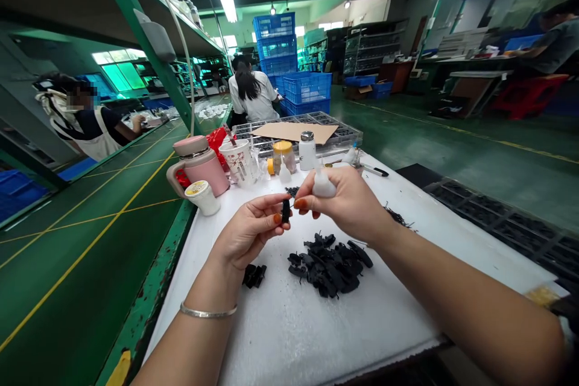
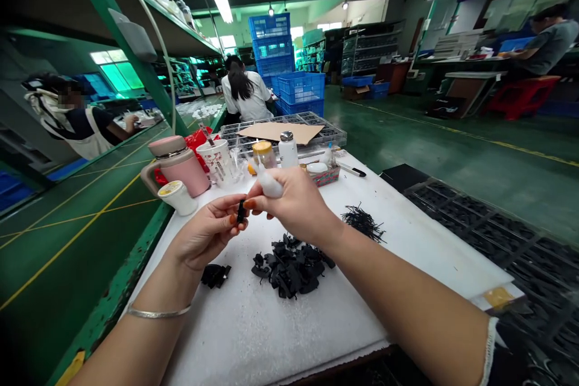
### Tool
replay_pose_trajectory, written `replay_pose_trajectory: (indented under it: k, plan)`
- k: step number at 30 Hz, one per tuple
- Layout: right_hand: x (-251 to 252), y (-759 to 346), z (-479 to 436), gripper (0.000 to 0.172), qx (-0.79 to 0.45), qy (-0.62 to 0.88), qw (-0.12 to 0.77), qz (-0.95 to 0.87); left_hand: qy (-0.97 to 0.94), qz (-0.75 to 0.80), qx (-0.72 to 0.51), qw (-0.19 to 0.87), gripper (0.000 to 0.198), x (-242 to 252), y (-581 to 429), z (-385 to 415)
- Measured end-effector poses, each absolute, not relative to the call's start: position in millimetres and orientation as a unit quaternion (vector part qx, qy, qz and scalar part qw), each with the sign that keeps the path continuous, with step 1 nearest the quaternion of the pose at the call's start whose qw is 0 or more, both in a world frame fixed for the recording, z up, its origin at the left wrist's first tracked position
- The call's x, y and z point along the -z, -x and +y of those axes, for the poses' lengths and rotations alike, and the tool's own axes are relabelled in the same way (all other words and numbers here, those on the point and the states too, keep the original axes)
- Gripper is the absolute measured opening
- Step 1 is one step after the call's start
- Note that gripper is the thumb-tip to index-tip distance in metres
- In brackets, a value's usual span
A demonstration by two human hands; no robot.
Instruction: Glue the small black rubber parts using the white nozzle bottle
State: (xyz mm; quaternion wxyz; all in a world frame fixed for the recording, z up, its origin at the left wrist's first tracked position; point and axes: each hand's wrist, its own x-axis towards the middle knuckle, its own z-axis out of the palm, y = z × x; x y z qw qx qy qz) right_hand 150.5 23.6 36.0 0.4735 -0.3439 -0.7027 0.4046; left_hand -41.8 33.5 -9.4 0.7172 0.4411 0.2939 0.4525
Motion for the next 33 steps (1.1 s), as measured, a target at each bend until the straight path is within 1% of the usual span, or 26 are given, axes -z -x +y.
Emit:
replay_pose_trajectory:
  k: [4, 6, 10, 17, 21, 24, 27, 33]
  plan:
    - [-26.5, -147.7, 19.4, 0.012, -0.261, 0.373, 0.460, -0.763, -0.443, 0.285, -0.449, 0.722, 0.033, 11.2, 39.5, 33.4]
    - [-24.4, -148.3, 17.2, 0.010, -0.211, 0.374, 0.460, -0.777, -0.443, 0.285, -0.449, 0.722, 0.032, 11.3, 38.6, 33.6]
    - [-20.8, -148.0, 16.6, 0.007, -0.157, 0.359, 0.459, -0.797, -0.439, 0.287, -0.446, 0.725, 0.031, 11.2, 38.1, 34.5]
    - [-7.8, -145.2, 19.6, 0.017, -0.020, 0.314, 0.481, -0.818, -0.450, 0.304, -0.448, 0.710, 0.035, 14.3, 36.9, 35.8]
    - [-3.8, -144.9, 19.0, 0.015, 0.045, 0.298, 0.471, -0.829, -0.465, 0.310, -0.452, 0.695, 0.032, 15.3, 35.3, 35.4]
    - [-1.9, -144.2, 19.4, 0.013, 0.043, 0.291, 0.471, -0.832, -0.470, 0.311, -0.454, 0.690, 0.033, 16.0, 35.2, 35.9]
    - [0.4, -143.8, 20.7, 0.012, 0.002, 0.297, 0.473, -0.829, -0.470, 0.316, -0.455, 0.686, 0.033, 16.8, 36.1, 36.8]
    - [5.2, -142.8, 22.3, 0.014, -0.062, 0.319, 0.480, -0.815, -0.463, 0.347, -0.451, 0.679, 0.036, 16.7, 35.7, 37.0]
